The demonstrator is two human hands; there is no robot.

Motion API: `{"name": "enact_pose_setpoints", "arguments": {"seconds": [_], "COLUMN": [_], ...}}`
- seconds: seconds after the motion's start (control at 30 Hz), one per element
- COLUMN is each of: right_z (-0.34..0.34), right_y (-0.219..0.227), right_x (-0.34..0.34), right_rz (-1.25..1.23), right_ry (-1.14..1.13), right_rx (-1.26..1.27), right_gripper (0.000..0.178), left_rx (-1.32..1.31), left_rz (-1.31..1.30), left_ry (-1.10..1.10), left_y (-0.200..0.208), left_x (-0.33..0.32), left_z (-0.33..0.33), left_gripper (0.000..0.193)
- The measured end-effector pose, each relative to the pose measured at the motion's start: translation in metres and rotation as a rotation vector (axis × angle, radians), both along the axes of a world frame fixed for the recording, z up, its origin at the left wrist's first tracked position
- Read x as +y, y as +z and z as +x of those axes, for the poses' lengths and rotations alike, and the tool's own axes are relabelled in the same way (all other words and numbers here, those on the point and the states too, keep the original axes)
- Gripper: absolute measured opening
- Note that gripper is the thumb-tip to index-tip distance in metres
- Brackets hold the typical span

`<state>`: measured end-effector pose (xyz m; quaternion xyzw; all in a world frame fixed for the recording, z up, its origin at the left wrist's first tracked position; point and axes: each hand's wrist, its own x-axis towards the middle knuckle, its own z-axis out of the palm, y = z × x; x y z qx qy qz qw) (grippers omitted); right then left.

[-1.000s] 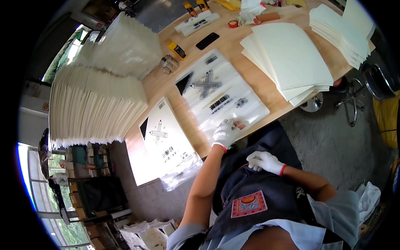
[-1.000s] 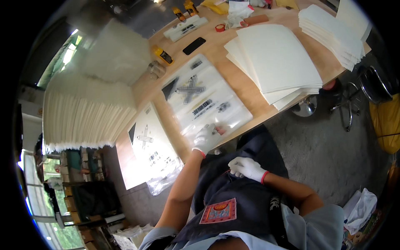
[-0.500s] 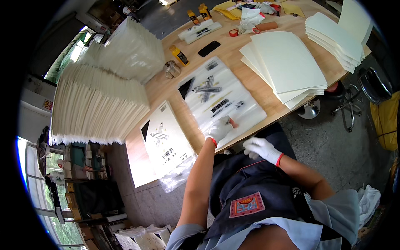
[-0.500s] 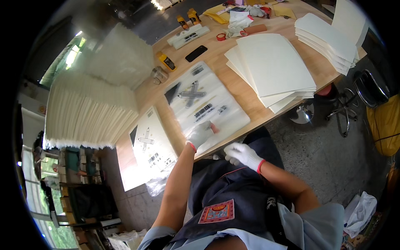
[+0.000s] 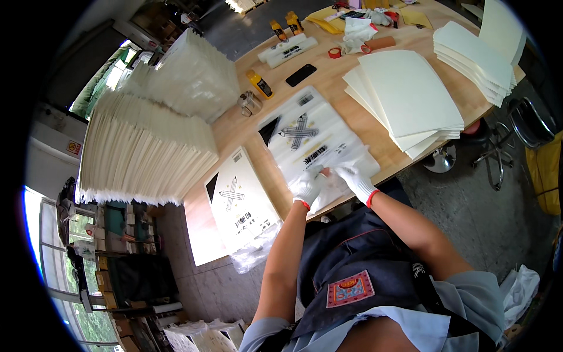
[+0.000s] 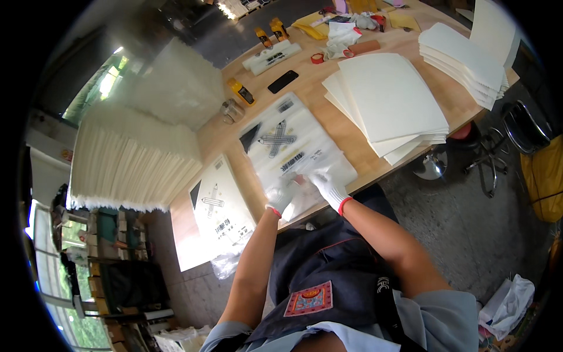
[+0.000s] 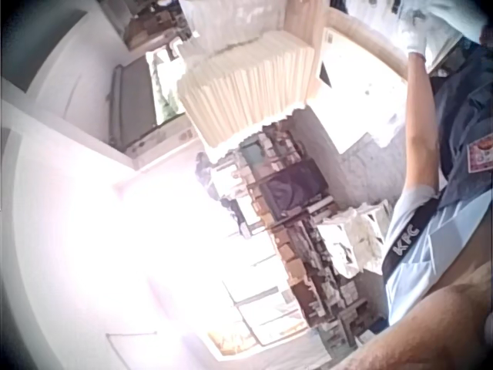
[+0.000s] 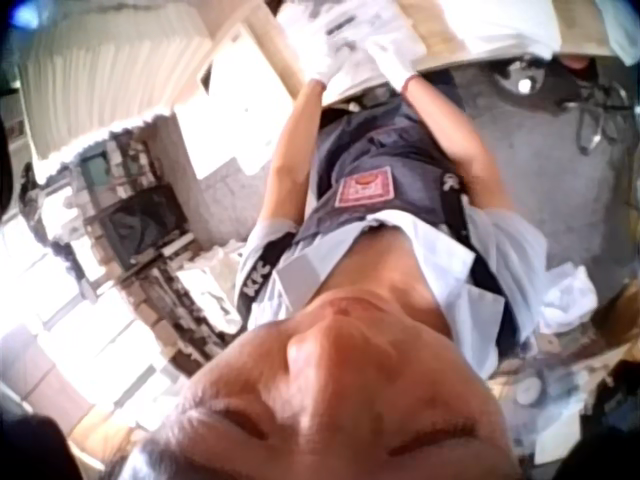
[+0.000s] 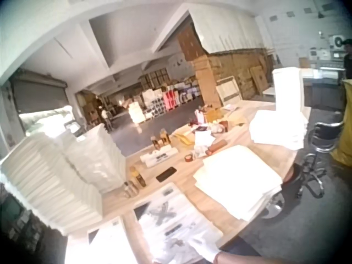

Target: The person packs stacks of white paper into clear plastic bags. They pick up a stack of paper, place it into a bag, and then seal the bag. The person repeats this process multiple times, creating a pile of packaged paper on the table.

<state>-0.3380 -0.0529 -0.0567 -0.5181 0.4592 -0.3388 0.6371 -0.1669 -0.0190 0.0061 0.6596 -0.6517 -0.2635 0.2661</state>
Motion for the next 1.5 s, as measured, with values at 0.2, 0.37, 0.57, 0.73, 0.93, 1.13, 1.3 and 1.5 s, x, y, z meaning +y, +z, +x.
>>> {"name": "enact_pose_setpoints", "arguments": {"seconds": [0.2, 0.37, 0.57, 0.73, 0.93, 1.13, 1.3, 1.5], "right_z": [-0.001, -0.028, -0.035, 0.037, 0.034, -0.044, -0.058, -0.087], "right_y": [-0.012, -0.026, 0.107, 0.072, 0.072, 0.099, 0.115, 0.115], "right_x": [-0.01, -0.024, 0.012, -0.024, -0.014, 0.022, 0.016, 0.013], "right_rz": [0.155, 0.181, -0.016, -0.718, -0.664, -0.654, -0.751, -0.798], "right_ry": [0.09, 0.053, 0.017, 0.111, 0.365, 0.608, 0.688, 0.374], "right_rx": [0.309, 0.349, 0.056, 0.098, 0.099, 0.13, 0.182, 0.539], "right_gripper": [0.041, 0.047, 0.045, 0.029, 0.028, 0.029, 0.031, 0.018], "left_rx": [1.191, 1.294, 0.653, 0.26, -0.126, -0.091, -0.017, -0.104], "left_rz": [-0.163, -0.233, -0.124, -0.447, -0.593, -0.59, -0.561, -0.685], "left_ry": [0.3, 0.264, 0.25, -0.051, -0.303, -0.384, -0.456, 0.093], "left_y": [0.02, 0.074, 0.084, 0.1, 0.12, 0.137, 0.113, 0.022], "left_x": [-0.012, -0.03, -0.008, -0.006, 0.068, 0.094, 0.089, 0.036], "left_z": [0.073, 0.044, 0.031, -0.017, -0.087, -0.107, -0.116, -0.032], "left_gripper": [0.018, 0.034, 0.033, 0.034, 0.029, 0.034, 0.035, 0.017]}}
